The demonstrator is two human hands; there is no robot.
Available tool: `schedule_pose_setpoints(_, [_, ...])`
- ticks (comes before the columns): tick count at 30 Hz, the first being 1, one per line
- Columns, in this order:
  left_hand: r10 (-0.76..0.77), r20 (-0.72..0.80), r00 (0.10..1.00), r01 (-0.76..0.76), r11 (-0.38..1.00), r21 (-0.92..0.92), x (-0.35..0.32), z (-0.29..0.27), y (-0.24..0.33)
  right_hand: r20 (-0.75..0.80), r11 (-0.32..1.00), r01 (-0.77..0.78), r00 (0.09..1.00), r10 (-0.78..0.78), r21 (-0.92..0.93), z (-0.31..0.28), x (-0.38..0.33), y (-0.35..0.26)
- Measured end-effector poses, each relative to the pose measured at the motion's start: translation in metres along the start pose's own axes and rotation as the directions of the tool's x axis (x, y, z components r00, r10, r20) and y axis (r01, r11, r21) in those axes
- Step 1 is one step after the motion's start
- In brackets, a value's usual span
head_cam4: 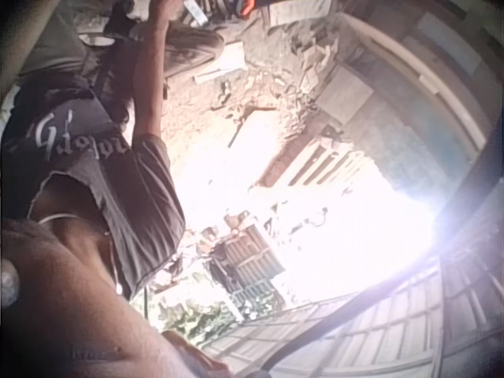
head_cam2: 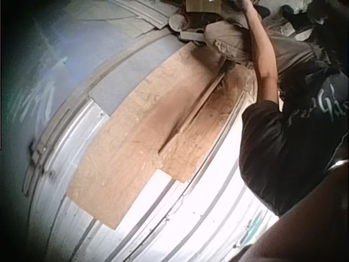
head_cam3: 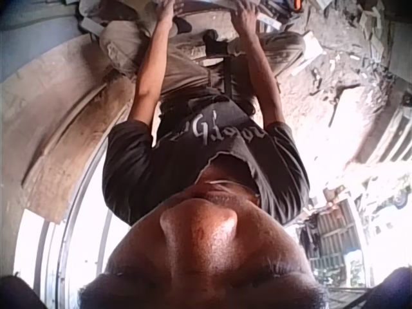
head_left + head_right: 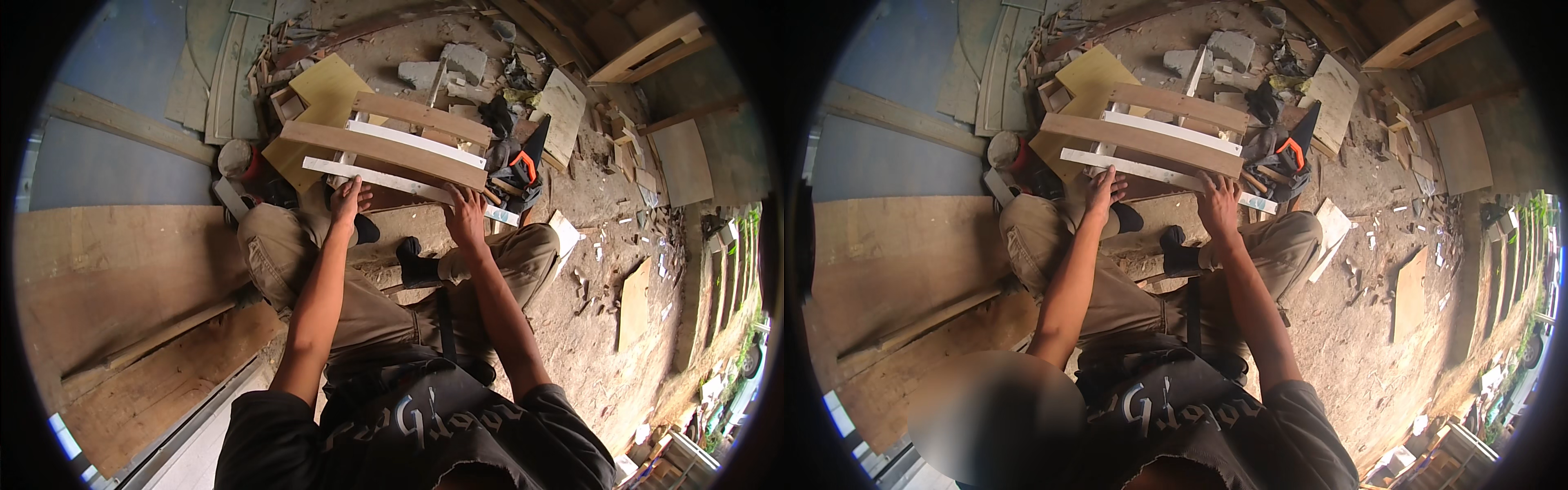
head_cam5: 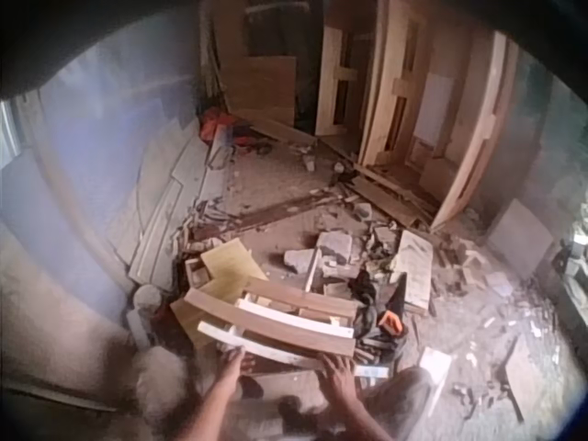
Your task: The person sits on the floor and assembles a wooden structure by hand, fitting together several wooden planks and white strips into a frame-like object. The person repeatedly adjusts and aligns the pieces to form a stable assembly.
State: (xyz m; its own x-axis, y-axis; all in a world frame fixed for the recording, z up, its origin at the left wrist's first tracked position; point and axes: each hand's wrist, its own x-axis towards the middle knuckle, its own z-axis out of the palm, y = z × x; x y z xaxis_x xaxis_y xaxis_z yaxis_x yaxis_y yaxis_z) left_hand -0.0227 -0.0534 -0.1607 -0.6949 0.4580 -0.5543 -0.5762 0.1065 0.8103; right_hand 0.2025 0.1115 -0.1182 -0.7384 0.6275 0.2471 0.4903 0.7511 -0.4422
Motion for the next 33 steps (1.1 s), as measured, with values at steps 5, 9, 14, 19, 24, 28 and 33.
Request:
schedule_pose_setpoints(5, [-0.020,0.018,1.000,0.019,0.999,0.031,-0.001,0.000,0.002,-0.008,1.000,0.008,1.000,-0.008,-0.028,0.002,-0.002,0.002])
schedule_pose_setpoints(9, [-0.039,0.001,0.999,0.039,0.997,0.065,-0.003,-0.002,0.002,-0.073,1.000,0.024,0.997,-0.025,-0.016,-0.002,0.001,-0.008])
schedule_pose_setpoints(14, [-0.060,0.024,0.998,0.058,0.994,0.090,-0.001,-0.004,0.003,0.032,0.998,0.039,0.999,-0.037,-0.057,-0.001,-0.001,-0.006])
schedule_pose_setpoints(19, [-0.047,0.015,0.999,0.046,0.997,0.063,0.002,-0.007,-0.001,-0.034,0.998,0.032,0.999,-0.030,0.057,-0.006,0.001,-0.020])
schedule_pose_setpoints(24, [-0.060,0.044,0.997,0.056,0.994,0.089,0.005,-0.006,-0.003,-0.041,0.997,0.060,0.997,-0.062,-0.044,0.000,-0.003,-0.012])
schedule_pose_setpoints(28, [-0.037,-0.005,0.999,0.037,0.998,0.051,0.005,-0.008,-0.005,-0.084,0.997,0.033,0.996,-0.027,0.075,-0.006,0.004,-0.022])
schedule_pose_setpoints(33, [-0.045,-0.012,0.999,0.045,0.997,0.062,0.004,-0.004,-0.002,-0.007,0.999,0.019,1.000,-0.018,0.046,-0.004,0.000,-0.016])
